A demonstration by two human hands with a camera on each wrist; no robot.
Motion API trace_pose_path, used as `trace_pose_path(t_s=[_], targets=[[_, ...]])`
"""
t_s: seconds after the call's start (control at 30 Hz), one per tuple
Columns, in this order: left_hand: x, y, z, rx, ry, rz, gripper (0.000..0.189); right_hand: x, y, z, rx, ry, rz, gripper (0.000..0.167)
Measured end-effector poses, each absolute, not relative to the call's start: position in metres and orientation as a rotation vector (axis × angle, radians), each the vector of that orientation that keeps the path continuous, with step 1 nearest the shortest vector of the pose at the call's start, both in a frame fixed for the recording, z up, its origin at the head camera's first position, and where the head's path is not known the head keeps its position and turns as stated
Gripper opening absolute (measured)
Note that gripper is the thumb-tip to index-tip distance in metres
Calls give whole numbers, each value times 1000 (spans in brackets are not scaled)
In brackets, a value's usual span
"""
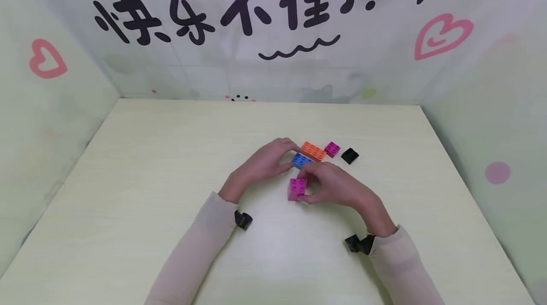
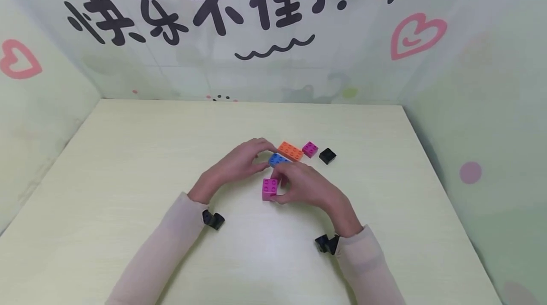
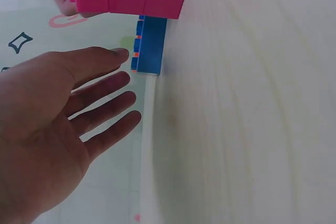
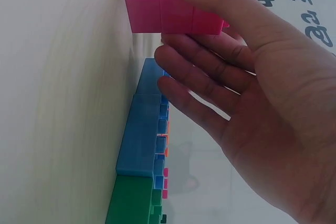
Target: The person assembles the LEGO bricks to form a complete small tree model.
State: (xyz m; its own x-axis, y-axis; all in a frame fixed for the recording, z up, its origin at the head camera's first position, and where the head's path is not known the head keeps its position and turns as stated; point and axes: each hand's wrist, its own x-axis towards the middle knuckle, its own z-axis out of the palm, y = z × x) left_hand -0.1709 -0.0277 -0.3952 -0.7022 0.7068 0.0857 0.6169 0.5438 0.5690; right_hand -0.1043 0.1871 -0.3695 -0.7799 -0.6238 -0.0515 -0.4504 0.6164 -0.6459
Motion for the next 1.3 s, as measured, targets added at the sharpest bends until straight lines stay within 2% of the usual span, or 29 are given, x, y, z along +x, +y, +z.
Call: trace_pose_path(t_s=[0.6, 0.93, 1.3], targets=[[-174, -22, -405, 1134, 2679, 771, 36, -103, 177, -370, -913, 2551, -912, 34], [-161, -63, -377, 963, 2688, 1043, 36, -106, 182, -369, -846, 2584, -860, 33], [-137, -72, -344, 1024, 2397, 992, 34, -107, 188, -366, -788, 2609, -888, 31]])
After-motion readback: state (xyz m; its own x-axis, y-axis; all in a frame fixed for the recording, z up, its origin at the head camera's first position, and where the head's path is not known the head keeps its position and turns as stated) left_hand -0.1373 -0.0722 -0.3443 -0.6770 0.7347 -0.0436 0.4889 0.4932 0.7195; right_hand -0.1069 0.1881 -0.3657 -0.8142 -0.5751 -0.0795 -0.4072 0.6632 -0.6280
